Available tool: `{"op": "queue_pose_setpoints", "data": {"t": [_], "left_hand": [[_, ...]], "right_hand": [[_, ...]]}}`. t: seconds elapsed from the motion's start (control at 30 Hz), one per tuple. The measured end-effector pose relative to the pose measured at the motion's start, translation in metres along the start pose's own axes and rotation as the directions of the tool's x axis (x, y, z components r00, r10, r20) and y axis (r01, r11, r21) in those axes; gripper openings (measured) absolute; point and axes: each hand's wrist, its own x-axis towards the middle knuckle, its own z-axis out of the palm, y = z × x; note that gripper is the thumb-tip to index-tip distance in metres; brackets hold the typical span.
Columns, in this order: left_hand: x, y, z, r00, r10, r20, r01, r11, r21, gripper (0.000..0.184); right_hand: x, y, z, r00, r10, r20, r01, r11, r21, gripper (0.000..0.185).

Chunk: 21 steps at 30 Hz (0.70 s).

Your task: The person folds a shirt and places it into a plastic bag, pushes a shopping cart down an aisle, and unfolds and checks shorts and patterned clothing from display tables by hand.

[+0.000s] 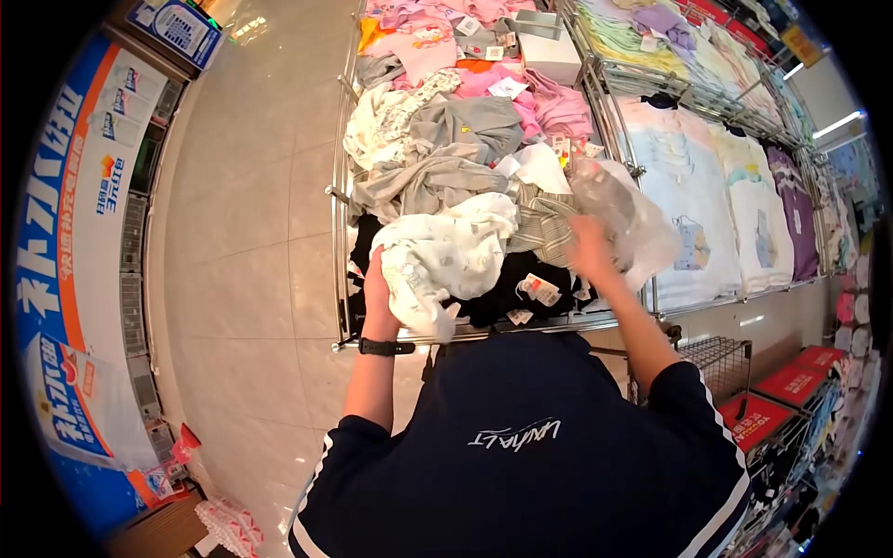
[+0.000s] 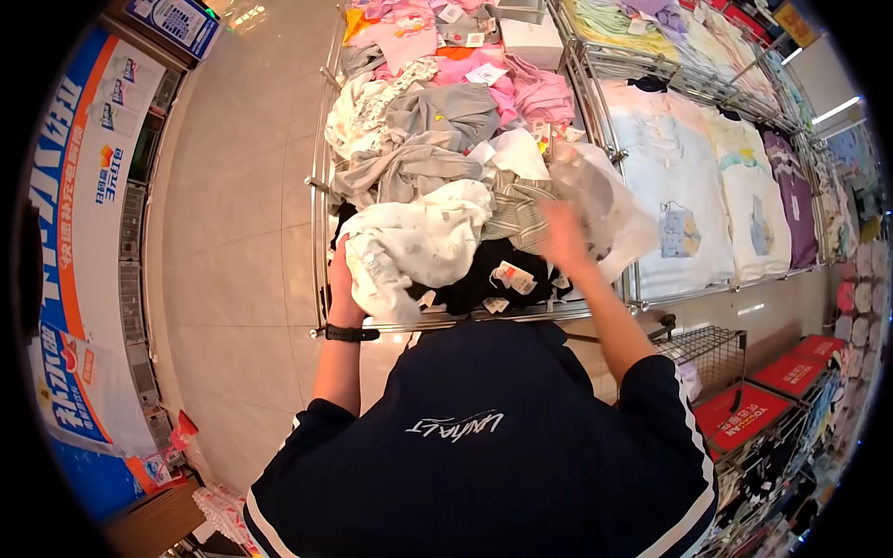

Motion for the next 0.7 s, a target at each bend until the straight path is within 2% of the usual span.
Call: {"op": "queue_pose_setpoints", "data": {"t": [0.03, 0.07, 0.1, 0.13, 0.17, 0.2, 0.23, 0.3, 0.33, 0.37, 0.4, 0.43, 0.47, 0.5, 0.53, 0.57, 0.6, 0.63, 0.67, 0.7], "left_hand": [[-0.005, -0.004, 0.017, 0.997, -0.031, 0.067, 0.033, 0.999, -0.029, 0.041], [-0.013, -0.014, 0.035, 0.997, -0.01, 0.071, 0.01, 1.0, 0.001, 0.04], [-0.019, -0.022, 0.049, 0.997, 0.012, 0.075, -0.015, 0.999, 0.034, 0.04], [-0.021, -0.026, 0.057, 0.989, -0.007, 0.147, 0.008, 1.0, -0.01, 0.039], [-0.03, -0.027, 0.077, 0.99, 0.009, 0.139, -0.01, 1.0, 0.009, 0.038], [-0.028, -0.025, 0.077, 0.977, -0.05, 0.206, 0.062, 0.997, -0.05, 0.038], [-0.026, -0.022, 0.076, 0.956, -0.106, 0.273, 0.138, 0.985, -0.102, 0.038], [-0.033, -0.003, 0.081, 0.982, -0.117, 0.147, 0.118, 0.993, 0.002, 0.037], [-0.039, 0.008, 0.085, 0.987, -0.112, 0.112, 0.108, 0.993, 0.046, 0.038], [-0.044, 0.017, 0.087, 0.992, -0.119, 0.035, 0.115, 0.988, 0.101, 0.025], [-0.036, 0.023, 0.059, 0.996, -0.024, 0.082, 0.001, 0.964, 0.268, 0.017], [-0.028, 0.026, 0.032, 0.987, 0.064, 0.146, -0.12, 0.9, 0.419, 0.01], [-0.032, 0.029, 0.033, 0.988, 0.083, 0.132, -0.146, 0.783, 0.604, 0.01], [-0.034, 0.03, 0.021, 0.988, 0.07, 0.14, -0.156, 0.505, 0.849, 0.016], [-0.037, 0.028, 0.018, 0.981, 0.043, 0.191, -0.195, 0.155, 0.968, 0.024], [-0.04, 0.025, 0.015, 0.974, -0.003, 0.227, -0.222, -0.214, 0.951, 0.032], [-0.03, 0.014, -0.006, 0.945, 0.008, 0.326, -0.297, -0.393, 0.87, 0.04], [-0.022, 0.002, -0.017, 0.944, -0.056, 0.324, -0.324, -0.333, 0.886, 0.035], [-0.018, -0.008, -0.016, 0.965, -0.099, 0.243, -0.261, -0.27, 0.927, 0.034], [-0.014, -0.019, -0.014, 0.975, -0.151, 0.163, -0.193, -0.212, 0.958, 0.033]], "right_hand": [[0.009, -0.054, -0.003, 0.973, 0.054, 0.224, -0.06, 0.998, 0.016, 0.08], [-0.01, -0.08, 0.053, 0.958, -0.162, 0.238, 0.089, 0.952, 0.292, 0.107], [-0.022, -0.1, 0.08, 0.919, 0.0, 0.394, -0.085, 0.977, 0.197, 0.121], [-0.023, -0.105, 0.108, 0.922, 0.003, 0.388, -0.126, 0.948, 0.291, 0.119], [-0.024, -0.109, 0.126, 0.917, 0.055, 0.396, -0.173, 0.947, 0.269, 0.096], [-0.026, -0.085, 0.156, 0.928, 0.027, 0.371, -0.232, 0.823, 0.519, 0.078], [-0.024, -0.062, 0.178, 0.94, 0.01, 0.34, -0.27, 0.629, 0.729, 0.06], [0.014, -0.074, 0.105, 0.944, 0.161, 0.288, -0.281, 0.849, 0.447, 0.034], [0.02, -0.052, 0.105, 0.966, 0.206, 0.153, -0.25, 0.888, 0.386, 0.033], [0.022, -0.026, 0.102, 0.971, 0.238, 0.013, -0.23, 0.92, 0.317, 0.036], [0.028, -0.008, 0.084, 0.943, 0.321, 0.088, -0.333, 0.918, 0.217, 0.035], [0.032, 0.004, 0.061, 0.901, 0.405, 0.153, -0.423, 0.899, 0.11, 0.034], [0.03, 0.004, 0.038, 0.9, 0.435, 0.032, -0.435, 0.887, 0.158, 0.032], [0.026, 0.006, 0.022, 0.881, 0.465, -0.086, -0.441, 0.874, 0.207, 0.029], [0.021, 0.028, 0.02, 0.839, 0.525, -0.144, -0.452, 0.819, 0.354, 0.027], [0.019, 0.047, 0.024, 0.787, 0.588, -0.188, -0.443, 0.749, 0.492, 0.025], [0.023, 0.04, 0.014, 0.753, 0.652, -0.093, -0.394, 0.559, 0.73, 0.025], [0.034, 0.019, -0.009, 0.729, 0.685, 0.015, -0.312, 0.312, 0.897, 0.026], [0.046, 0.003, -0.025, 0.718, 0.685, 0.126, -0.203, 0.033, 0.979, 0.026], [0.059, 0.001, -0.026, 0.759, 0.64, 0.116, -0.139, -0.015, 0.99, 0.028]]}}
